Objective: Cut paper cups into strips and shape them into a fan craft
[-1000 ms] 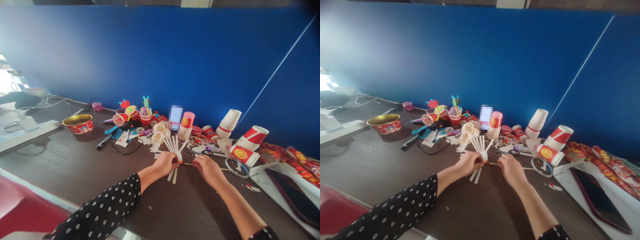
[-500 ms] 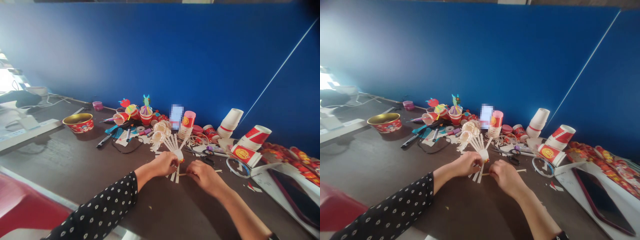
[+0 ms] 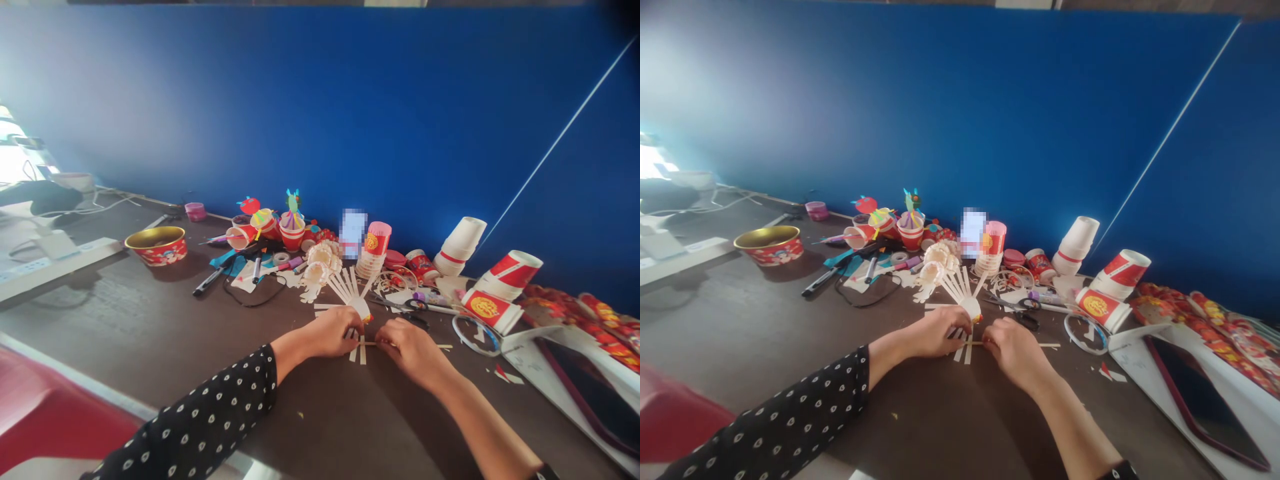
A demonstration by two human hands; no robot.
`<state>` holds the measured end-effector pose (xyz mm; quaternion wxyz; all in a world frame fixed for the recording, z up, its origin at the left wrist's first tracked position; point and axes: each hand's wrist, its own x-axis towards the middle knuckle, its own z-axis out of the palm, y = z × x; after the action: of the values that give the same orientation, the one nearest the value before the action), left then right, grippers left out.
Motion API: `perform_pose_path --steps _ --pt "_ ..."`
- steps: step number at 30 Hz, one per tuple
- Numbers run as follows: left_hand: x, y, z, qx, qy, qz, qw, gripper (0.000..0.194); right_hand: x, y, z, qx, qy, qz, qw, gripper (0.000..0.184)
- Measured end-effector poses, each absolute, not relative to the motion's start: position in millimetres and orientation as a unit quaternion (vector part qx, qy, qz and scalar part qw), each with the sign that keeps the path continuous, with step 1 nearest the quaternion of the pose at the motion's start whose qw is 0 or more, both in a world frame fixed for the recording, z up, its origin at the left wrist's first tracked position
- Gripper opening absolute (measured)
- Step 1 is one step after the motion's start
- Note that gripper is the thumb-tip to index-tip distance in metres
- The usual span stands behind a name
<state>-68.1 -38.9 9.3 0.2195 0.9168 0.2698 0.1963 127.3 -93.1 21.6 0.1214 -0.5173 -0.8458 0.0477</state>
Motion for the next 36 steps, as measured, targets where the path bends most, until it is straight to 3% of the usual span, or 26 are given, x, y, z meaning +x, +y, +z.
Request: perform_pose_path --steps 7,36 --pt "-67 -43 12 0.925 0.248 0.175 0.227 0.036 127 -94 22 -0.502 -0.853 0.071 0.125 0.018" --pt "-65 -41 11 0.934 0.214 0.186 0.218 0.010 110 -103 22 -0.468 -0.854 0.167 0.155 0.003"
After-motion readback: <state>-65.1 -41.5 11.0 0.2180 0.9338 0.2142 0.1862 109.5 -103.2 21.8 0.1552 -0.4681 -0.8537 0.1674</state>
